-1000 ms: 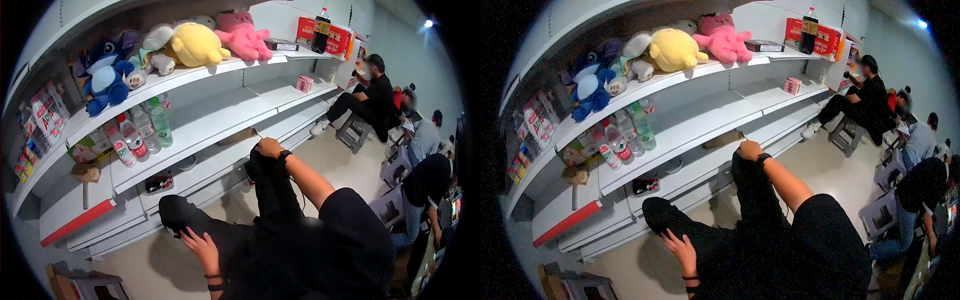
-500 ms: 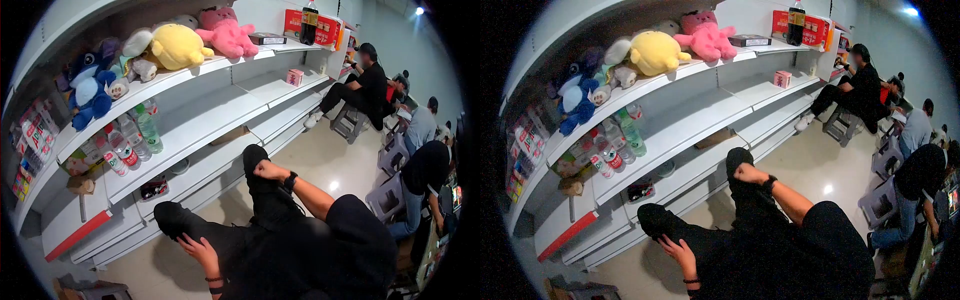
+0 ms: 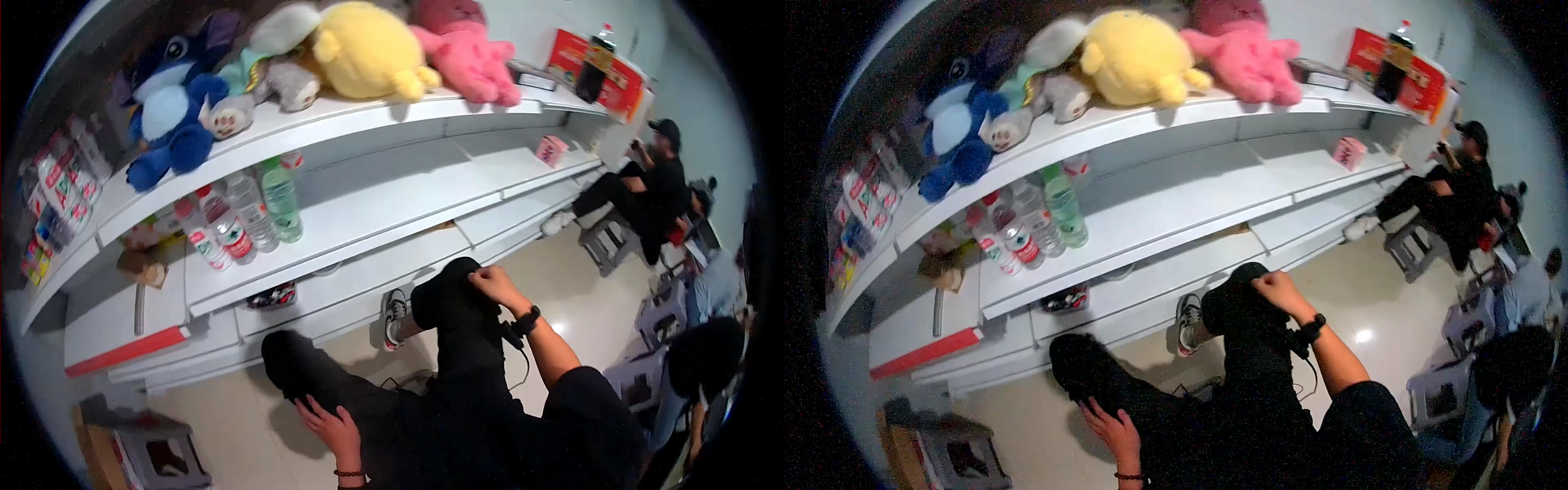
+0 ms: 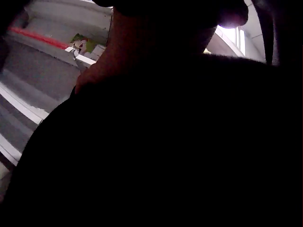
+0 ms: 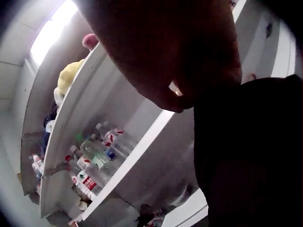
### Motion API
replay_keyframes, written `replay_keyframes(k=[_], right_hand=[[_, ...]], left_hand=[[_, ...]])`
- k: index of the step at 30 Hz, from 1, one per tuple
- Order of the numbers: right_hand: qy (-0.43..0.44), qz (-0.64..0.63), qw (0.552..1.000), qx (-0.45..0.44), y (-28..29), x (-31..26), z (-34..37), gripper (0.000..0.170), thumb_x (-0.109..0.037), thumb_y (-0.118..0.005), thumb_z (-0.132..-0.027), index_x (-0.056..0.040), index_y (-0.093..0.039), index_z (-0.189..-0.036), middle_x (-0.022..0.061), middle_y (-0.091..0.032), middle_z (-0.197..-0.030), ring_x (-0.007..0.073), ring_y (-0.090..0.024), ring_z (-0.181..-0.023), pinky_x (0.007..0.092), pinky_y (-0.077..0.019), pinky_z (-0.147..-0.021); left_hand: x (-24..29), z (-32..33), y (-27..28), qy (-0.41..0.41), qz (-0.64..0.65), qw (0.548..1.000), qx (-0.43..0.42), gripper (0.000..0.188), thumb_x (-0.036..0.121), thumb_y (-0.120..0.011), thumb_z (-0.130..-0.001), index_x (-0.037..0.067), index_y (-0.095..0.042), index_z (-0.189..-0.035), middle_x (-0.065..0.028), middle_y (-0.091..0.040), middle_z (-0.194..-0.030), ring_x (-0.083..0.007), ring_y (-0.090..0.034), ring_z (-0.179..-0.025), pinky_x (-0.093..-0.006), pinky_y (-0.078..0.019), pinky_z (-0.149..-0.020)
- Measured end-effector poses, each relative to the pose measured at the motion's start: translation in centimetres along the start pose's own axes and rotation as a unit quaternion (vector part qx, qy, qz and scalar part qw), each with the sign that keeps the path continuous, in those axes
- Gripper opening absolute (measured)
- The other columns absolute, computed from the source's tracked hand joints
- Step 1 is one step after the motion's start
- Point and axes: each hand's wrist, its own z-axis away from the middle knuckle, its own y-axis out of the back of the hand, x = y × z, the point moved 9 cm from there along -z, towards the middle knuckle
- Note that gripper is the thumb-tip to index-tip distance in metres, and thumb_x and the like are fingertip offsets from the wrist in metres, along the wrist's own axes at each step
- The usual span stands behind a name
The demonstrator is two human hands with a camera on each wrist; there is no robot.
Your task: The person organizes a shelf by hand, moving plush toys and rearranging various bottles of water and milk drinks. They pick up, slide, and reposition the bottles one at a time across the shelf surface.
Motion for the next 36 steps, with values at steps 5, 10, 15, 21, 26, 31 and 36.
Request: replay_keyframes(k=[5,10,15,21,26,31,36], right_hand=[[-0.111,-0.078,0.986,-0.097,-3.9,2.1,-0.8,0.043,-0.033,-0.06,-0.089,-0.0005,-0.062,-0.062,0.0034,-0.051,-0.05,0.0111,-0.044,-0.043,0.031,-0.0364,-0.043],[-0.21,-0.172,0.931,-0.244,-10.4,2.9,0.7,0.04,-0.033,-0.06,-0.089,-0.0065,-0.064,-0.06,-0.0001,-0.049,-0.044,0.0104,-0.043,-0.037,0.0261,-0.0308,-0.035],[-0.175,-0.062,0.957,-0.222,-10.5,2.0,-2.3,0.038,-0.035,-0.056,-0.093,-0.0032,-0.069,-0.076,0.0045,-0.065,-0.061,0.0108,-0.055,-0.044,0.0245,-0.0403,-0.041],[0.041,-0.243,0.919,-0.307,-11.4,-15.3,-7.7,0.028,-0.026,-0.051,-0.099,-0.0034,-0.062,-0.086,0.0014,-0.063,-0.066,0.006,-0.052,-0.048,0.0206,-0.0426,-0.045],[0.174,-0.279,0.94,-0.096,-8.6,-29.4,-16.2,0.028,-0.02,-0.062,-0.092,-0.002,-0.058,-0.113,0.0041,-0.064,-0.082,0.0081,-0.059,-0.061,0.0223,-0.0468,-0.051],[0.385,0.083,0.917,0.07,-16.6,-31.8,-30.8,0.044,-0.033,-0.065,-0.085,-0.0057,-0.059,-0.119,0.0148,-0.066,-0.104,0.0333,-0.064,-0.085,0.0457,-0.0496,-0.082],[0.302,0.077,0.95,0.002,-20.3,-32.5,-34.6,0.04,-0.026,-0.065,-0.082,-0.0063,-0.061,-0.116,0.0167,-0.066,-0.106,0.0356,-0.059,-0.105,0.0489,-0.0395,-0.1]], left_hand=[[-0.1,-0.7,-0.2,0.015,-0.011,1.0,-0.019,0.074,0.016,-0.058,-0.085,-0.008,-0.02,-0.144,-0.0321,-0.01,-0.152,-0.048,-0.016,-0.14,-0.0542,-0.0175,-0.114],[-0.6,-1.7,-0.5,0.04,-0.035,0.997,-0.054,0.075,0.021,-0.055,-0.088,-0.016,-0.017,-0.141,-0.0383,-0.006,-0.149,-0.053,-0.014,-0.138,-0.0575,-0.0181,-0.112],[-1.2,-2.6,-0.8,0.055,-0.082,0.99,-0.104,0.088,0.037,-0.057,-0.09,-0.021,-0.012,-0.14,-0.0444,-0.001,-0.146,-0.0564,-0.008,-0.137,-0.0597,-0.0133,-0.112],[-1.8,-3.7,-1.5,0.064,-0.08,0.987,-0.123,0.103,0.049,-0.062,-0.085,-0.022,-0.011,-0.14,-0.0466,-0.001,-0.144,-0.057,-0.004,-0.138,-0.0611,-0.0105,-0.112],[-1.9,-3.7,-1.5,0.066,-0.069,0.988,-0.122,0.103,0.049,-0.062,-0.084,-0.022,-0.011,-0.14,-0.0468,-0.001,-0.145,-0.0585,-0.003,-0.137,-0.0624,-0.012,-0.111],[-3.1,-3.3,-1.7,0.078,-0.078,0.99,-0.093,0.104,0.049,-0.063,-0.084,-0.022,-0.012,-0.14,-0.0463,-0.001,-0.145,-0.0582,-0.005,-0.137,-0.0618,-0.0145,-0.111],[-3.6,-3.0,-1.3,0.075,-0.047,0.993,-0.08,0.105,0.05,-0.063,-0.083,-0.021,-0.011,-0.14,-0.0451,0.0,-0.146,-0.058,-0.006,-0.136,-0.0624,-0.0154,-0.11]])
